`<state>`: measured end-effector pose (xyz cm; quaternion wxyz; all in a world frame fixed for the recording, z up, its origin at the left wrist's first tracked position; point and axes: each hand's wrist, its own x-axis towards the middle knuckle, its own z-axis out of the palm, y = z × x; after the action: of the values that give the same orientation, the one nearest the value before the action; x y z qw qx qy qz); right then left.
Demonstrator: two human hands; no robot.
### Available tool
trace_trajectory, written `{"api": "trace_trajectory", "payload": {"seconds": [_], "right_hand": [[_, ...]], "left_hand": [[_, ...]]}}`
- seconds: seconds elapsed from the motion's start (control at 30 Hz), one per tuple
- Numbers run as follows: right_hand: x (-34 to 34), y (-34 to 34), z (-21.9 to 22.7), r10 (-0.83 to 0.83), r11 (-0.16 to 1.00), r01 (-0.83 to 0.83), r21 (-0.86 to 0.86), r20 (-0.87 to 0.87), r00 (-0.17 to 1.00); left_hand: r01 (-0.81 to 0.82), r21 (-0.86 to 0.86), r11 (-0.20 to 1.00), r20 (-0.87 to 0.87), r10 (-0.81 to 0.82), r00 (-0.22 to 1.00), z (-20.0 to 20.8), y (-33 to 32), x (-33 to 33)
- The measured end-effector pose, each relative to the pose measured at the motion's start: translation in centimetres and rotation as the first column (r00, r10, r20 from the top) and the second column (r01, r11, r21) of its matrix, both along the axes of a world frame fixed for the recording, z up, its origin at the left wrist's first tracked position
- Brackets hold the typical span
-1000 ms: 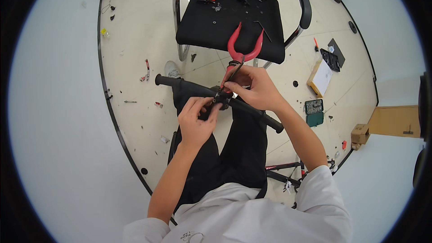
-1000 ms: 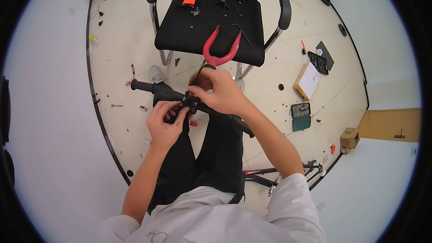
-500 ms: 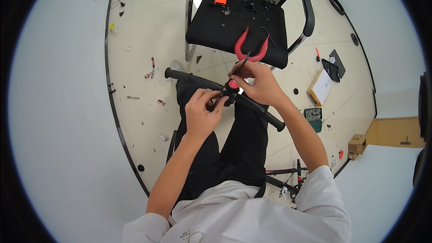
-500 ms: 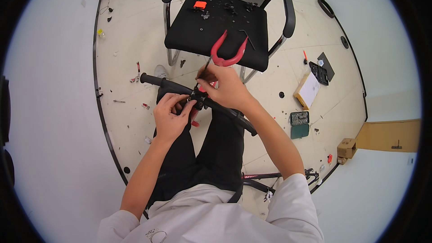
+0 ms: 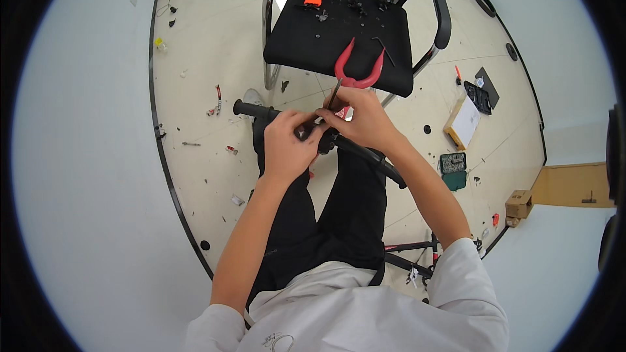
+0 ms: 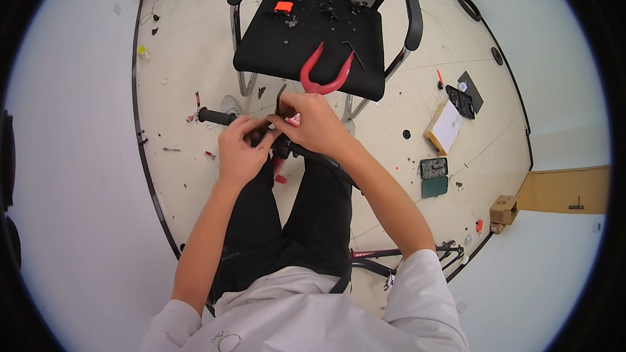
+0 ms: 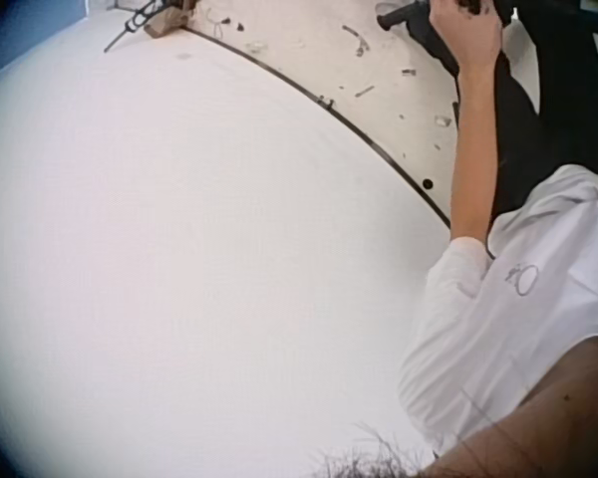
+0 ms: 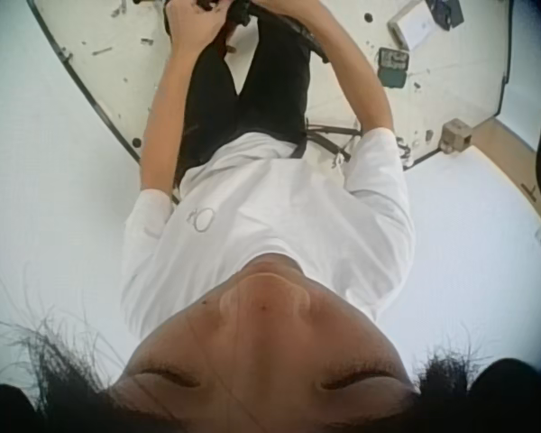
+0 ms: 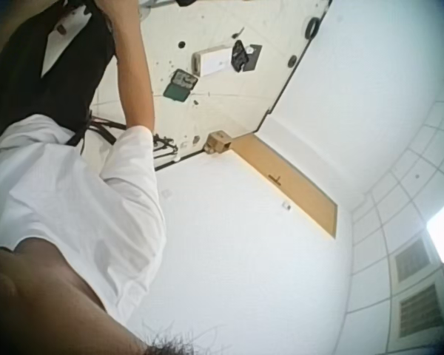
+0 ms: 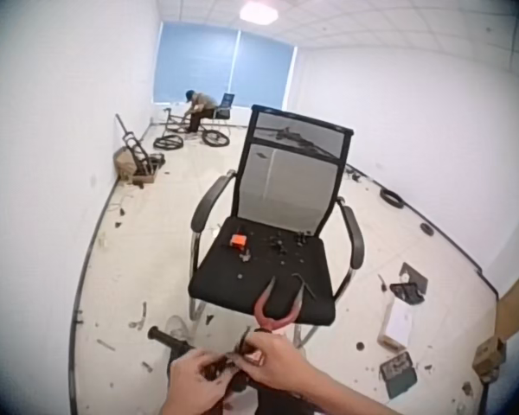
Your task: The person assembles a bicycle handlebar onto a red fork held in a clamp. They insert the handlebar into the fork's stem, align it, and then use an Allen key to tighten the bolts securing the handlebar in place.
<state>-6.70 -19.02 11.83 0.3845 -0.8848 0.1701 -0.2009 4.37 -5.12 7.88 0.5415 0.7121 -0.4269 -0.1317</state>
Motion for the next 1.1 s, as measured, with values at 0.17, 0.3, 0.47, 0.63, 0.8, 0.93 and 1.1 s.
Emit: {"api": "trace_trajectory", "payload": {"seconds": [0.17,0.3,0.47,0.63,0.8,0.93,1.1], "right_hand": [[-0.5,-0.5,0.2,0.002,0.988,-0.003,0.157,0.006,1.0],[-0.5,-0.8,0.1,0.038,0.916,-0.087,0.391,0.133,0.99],[-0.6,-0.7,0.4,0.023,0.935,-0.041,0.351,0.055,0.998],[-0.6,-0.4,-0.1,-0.105,0.963,0.107,0.247,-0.021,0.994],[-0.3,-0.2,-0.2,-0.07,0.929,0.009,0.37,0.152,0.986],[-0.7,-0.6,0.4,0.0,0.888,-0.06,0.457,0.132,0.991],[-1.1,-0.6,0.1,-0.078,0.953,0.067,0.295,0.025,0.997]], "left_hand": [[0.127,0.009,0.992,-0.112,-0.125,0.986,-0.3,-1.7,0.6],[0.203,-0.076,0.976,0.028,-0.202,0.979,-1.3,-1.9,1.6],[0.246,-0.002,0.969,0.111,-0.244,0.963,-0.9,-1.4,2.1],[0.217,0.094,0.972,-0.134,-0.203,0.97,0.7,-1.2,1.8],[0.257,-0.013,0.966,-0.128,-0.257,0.958,0.2,-1.7,1.9],[0.34,0.01,0.94,-0.105,-0.337,0.936,0.6,-1.7,2.3],[0.282,-0.021,0.959,-0.061,-0.283,0.957,0.4,-1.3,2.5]]}}
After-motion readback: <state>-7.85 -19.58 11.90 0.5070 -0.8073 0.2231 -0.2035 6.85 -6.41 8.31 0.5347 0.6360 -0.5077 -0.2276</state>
